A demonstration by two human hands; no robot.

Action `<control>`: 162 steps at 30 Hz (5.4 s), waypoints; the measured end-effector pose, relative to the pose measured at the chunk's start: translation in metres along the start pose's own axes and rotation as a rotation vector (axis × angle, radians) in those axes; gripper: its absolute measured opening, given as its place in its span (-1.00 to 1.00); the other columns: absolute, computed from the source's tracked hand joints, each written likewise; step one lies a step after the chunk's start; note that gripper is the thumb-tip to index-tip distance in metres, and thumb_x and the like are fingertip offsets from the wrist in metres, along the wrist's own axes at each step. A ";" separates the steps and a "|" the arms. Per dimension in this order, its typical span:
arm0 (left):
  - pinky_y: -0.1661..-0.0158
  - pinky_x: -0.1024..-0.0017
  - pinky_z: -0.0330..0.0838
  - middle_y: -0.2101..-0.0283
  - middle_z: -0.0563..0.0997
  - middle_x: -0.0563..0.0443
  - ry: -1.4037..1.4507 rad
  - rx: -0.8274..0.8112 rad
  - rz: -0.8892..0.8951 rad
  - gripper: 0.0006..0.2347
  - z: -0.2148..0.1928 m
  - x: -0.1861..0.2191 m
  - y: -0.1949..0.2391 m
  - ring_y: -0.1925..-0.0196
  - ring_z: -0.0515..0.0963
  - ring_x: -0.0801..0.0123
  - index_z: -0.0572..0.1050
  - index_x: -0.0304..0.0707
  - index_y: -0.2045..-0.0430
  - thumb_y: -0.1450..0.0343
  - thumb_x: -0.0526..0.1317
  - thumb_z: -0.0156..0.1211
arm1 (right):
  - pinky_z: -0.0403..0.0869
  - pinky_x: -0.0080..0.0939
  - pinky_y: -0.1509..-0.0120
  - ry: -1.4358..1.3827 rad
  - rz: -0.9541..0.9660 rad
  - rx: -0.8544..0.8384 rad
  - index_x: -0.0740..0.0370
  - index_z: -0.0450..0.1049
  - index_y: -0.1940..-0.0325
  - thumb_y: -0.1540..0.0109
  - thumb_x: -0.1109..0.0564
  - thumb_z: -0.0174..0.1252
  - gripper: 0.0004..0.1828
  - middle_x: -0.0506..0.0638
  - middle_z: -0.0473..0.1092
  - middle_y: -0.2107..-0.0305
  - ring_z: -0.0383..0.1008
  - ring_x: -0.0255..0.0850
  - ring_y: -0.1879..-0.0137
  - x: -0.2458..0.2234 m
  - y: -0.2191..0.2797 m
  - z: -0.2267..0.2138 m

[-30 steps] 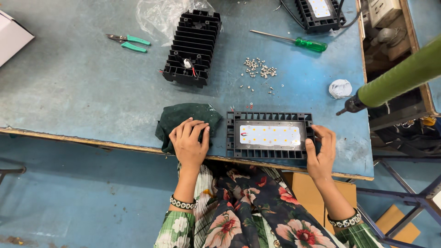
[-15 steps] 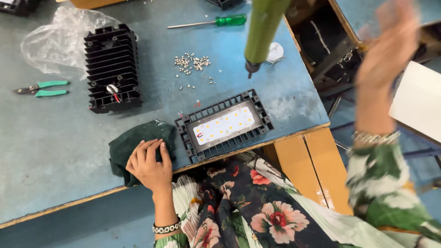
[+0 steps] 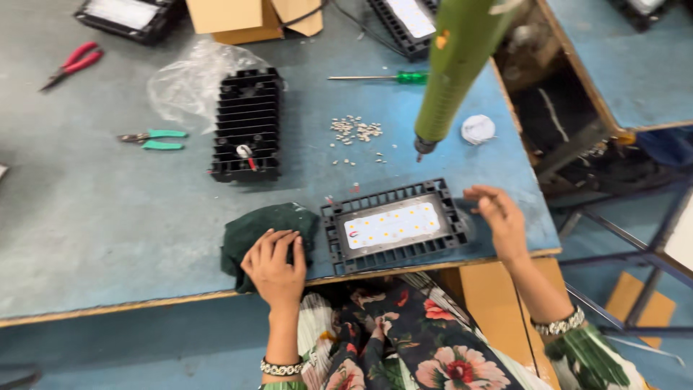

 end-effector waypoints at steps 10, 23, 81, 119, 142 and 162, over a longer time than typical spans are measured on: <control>-0.16 0.23 0.21 0.13 0.62 0.20 0.008 0.030 -0.023 -0.94 -0.002 -0.001 -0.002 -0.15 0.55 0.30 0.63 -0.07 0.32 -0.39 -0.20 0.31 | 0.41 -0.22 -0.24 0.154 -0.164 -0.080 0.31 0.37 -0.29 -0.36 0.09 0.10 -0.57 0.08 0.22 -0.16 0.35 -0.16 -0.24 -0.003 0.013 0.045; -0.14 0.24 0.22 0.14 0.62 0.20 0.051 0.052 -0.022 -0.94 -0.006 -0.001 -0.002 -0.14 0.56 0.29 0.63 -0.07 0.33 -0.39 -0.20 0.32 | 0.40 -0.29 -0.18 0.220 -0.173 -0.024 0.27 0.42 -0.24 -0.40 0.10 0.07 -0.65 0.03 0.28 -0.11 0.38 -0.22 -0.16 -0.005 0.013 0.046; -0.22 0.33 0.16 0.04 0.63 0.27 -0.059 -0.023 -0.002 -0.94 0.009 -0.004 0.010 -0.22 0.55 0.37 0.63 -0.01 0.25 -0.48 -0.16 0.27 | 0.45 -0.19 -0.17 0.259 -0.136 0.006 0.22 0.47 -0.16 -0.30 0.04 0.14 -0.62 0.08 0.36 -0.06 0.44 -0.12 -0.16 -0.025 0.012 0.050; -0.22 0.33 0.16 0.04 0.63 0.27 -0.066 -0.022 -0.001 -0.94 0.010 -0.005 0.010 -0.23 0.55 0.36 0.63 -0.01 0.24 -0.51 -0.15 0.25 | 0.45 -0.17 -0.20 0.247 -0.137 0.001 0.21 0.48 -0.17 -0.31 0.02 0.13 -0.62 0.07 0.35 -0.07 0.43 -0.12 -0.18 -0.026 0.012 0.048; -0.04 0.24 0.45 0.03 0.65 0.03 0.870 -0.737 0.510 -0.78 0.059 0.246 0.046 -0.05 0.62 0.13 0.62 -0.12 0.12 -0.38 -0.19 0.40 | 0.50 -0.19 0.05 -0.607 0.143 0.330 0.24 0.41 -0.09 -0.43 0.05 -0.04 -0.73 0.01 0.48 0.11 0.54 -0.17 -0.02 0.045 -0.027 -0.049; -0.33 -0.05 -0.03 -0.46 0.24 -0.04 0.299 -0.789 0.919 -0.48 0.188 0.349 0.087 -0.51 0.15 0.07 0.34 0.11 -0.33 -0.38 -0.21 0.03 | 0.49 -0.12 -0.24 0.470 -0.401 0.723 0.27 0.48 0.00 -0.26 0.14 0.42 -0.68 0.03 0.50 0.13 0.53 -0.13 -0.03 0.067 -0.317 -0.329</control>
Point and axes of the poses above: each hand's wrist, its own y-axis away from the middle knuckle, its own z-axis out of the palm, x = y × z, the point moved 5 cm from there along -y, towards the middle knuckle
